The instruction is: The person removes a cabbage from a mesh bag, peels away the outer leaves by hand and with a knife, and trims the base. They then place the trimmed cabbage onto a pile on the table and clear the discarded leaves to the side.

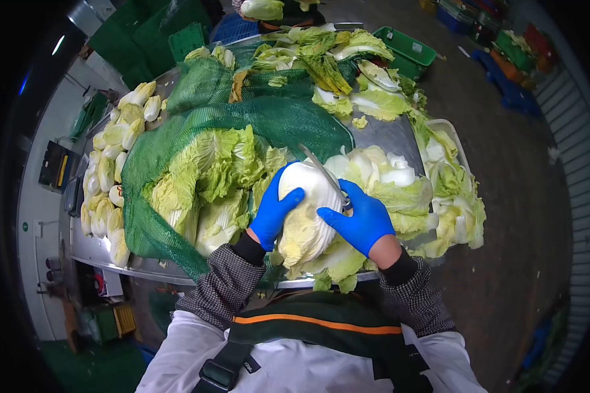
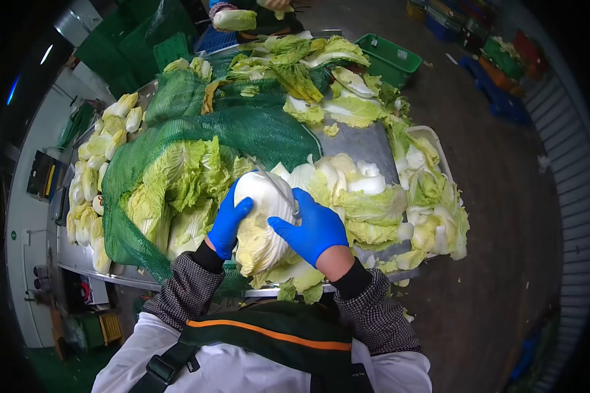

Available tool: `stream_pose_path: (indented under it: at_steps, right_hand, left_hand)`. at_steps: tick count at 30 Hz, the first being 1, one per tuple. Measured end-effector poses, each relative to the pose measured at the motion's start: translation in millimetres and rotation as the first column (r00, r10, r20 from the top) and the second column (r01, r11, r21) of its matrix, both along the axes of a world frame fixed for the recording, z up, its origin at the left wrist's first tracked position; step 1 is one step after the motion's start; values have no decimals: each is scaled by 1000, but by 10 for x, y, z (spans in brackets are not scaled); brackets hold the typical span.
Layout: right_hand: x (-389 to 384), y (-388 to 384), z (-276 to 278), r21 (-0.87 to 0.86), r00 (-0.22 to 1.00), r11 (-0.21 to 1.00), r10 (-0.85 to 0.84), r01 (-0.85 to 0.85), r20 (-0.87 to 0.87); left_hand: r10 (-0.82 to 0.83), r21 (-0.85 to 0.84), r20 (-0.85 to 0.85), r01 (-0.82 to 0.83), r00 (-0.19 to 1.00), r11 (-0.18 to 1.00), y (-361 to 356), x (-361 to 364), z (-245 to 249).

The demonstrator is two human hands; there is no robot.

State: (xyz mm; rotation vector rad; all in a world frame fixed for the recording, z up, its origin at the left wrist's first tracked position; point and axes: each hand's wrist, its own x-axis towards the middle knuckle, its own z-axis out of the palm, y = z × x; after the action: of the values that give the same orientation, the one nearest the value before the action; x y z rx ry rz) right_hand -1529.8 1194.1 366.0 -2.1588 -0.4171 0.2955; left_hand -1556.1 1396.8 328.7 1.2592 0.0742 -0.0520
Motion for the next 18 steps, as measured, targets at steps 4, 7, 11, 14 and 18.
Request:
stream_pose_path:
  at_steps: [4, 7, 11, 14, 18]
  right_hand:
    - [-13, -37, -102, -10, 996, 1000, -19, 18, -86]
    - [-51, -39, -189, -26, 994, 997, -72, 70, -86]
    - [-31, -112, -244, -71, 989, 996, -67, 57, -134]
    - [11, -193, -352, -48, 989, 998, -52, 46, -138]
    - [87, -285, -394, 95, 977, 995, -13, 34, -211]
  left_hand:
    - [14, 336, 125, -56, 992, 940, -47, 10, -79]
    - [15, 533, 156, -97, 988, 841, -130, -30, -169]
    - [20, 588, 153, -107, 988, 802, -234, -78, -210]
    - [-20, 569, 144, -67, 989, 820, -243, -74, -216]
    - [-112, 437, 85, 64, 990, 897, -203, -24, -187]
